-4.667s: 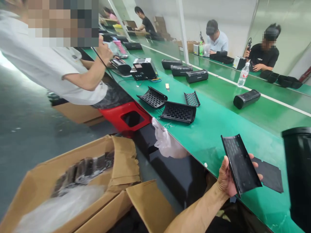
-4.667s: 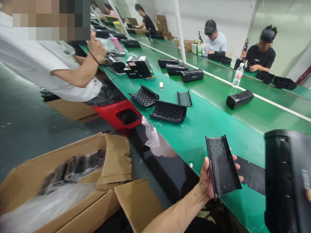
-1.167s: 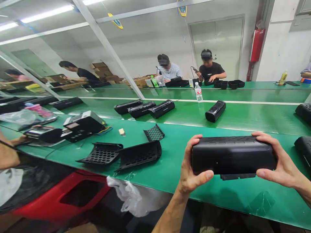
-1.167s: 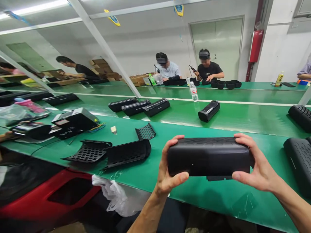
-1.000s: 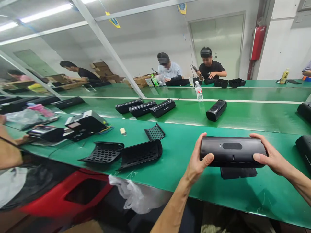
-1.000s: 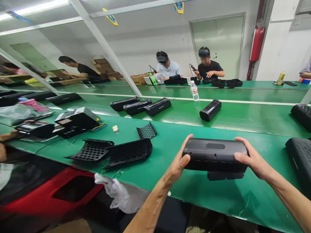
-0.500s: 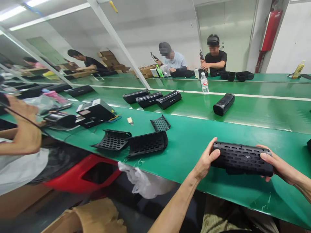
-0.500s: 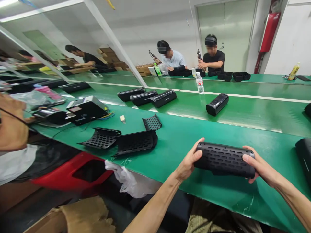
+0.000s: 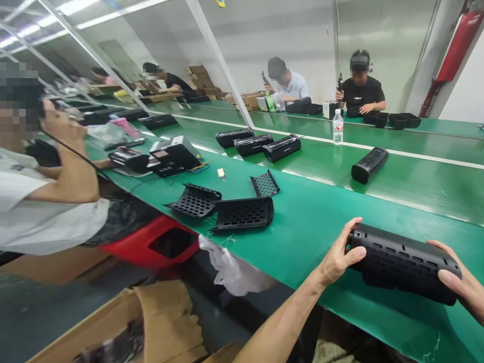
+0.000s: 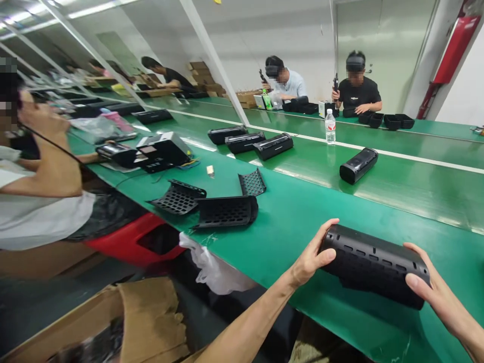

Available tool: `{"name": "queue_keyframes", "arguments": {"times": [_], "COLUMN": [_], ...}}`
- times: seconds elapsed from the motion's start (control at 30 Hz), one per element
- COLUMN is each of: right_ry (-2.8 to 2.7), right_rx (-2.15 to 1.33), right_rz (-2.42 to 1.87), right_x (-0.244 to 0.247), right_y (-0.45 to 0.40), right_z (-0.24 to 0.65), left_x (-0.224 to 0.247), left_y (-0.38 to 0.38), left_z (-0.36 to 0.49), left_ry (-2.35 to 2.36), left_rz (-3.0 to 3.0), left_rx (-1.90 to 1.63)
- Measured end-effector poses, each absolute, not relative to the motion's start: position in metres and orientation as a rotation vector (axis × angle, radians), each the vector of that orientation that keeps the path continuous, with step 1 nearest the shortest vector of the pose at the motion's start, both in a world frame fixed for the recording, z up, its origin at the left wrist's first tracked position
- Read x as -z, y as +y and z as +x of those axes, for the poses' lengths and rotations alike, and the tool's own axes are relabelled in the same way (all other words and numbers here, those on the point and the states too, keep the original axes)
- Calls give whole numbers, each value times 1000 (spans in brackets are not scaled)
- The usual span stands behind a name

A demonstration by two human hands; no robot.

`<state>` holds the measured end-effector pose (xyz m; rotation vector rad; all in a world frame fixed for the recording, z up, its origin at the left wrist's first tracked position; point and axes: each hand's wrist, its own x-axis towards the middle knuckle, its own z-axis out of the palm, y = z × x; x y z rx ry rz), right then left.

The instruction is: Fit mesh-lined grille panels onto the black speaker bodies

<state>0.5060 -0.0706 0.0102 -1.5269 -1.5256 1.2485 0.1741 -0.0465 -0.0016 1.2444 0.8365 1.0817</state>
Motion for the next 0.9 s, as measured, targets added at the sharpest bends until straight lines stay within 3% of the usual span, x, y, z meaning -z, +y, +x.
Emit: {"name": "queue_keyframes", "arguments": {"times": [0.47,0.77,0.9], "right_ry": [-1487,-1612,-1200], "right_rx": [-1178,-1025,-1091], "right_rz": [-1593,-1523,-1437], "right_x": [-27,-11,-21], "right_y": [-62,-39,10], "right_z": [507,506,510], "left_x": [6,17,0], "left_y": [-33,0,35], "left_z": [193,193,199], "left_ry": [755,887,1025], "left_rz": [1122,1100,1151], "left_rx": [-1331,-1272,-1256]}}
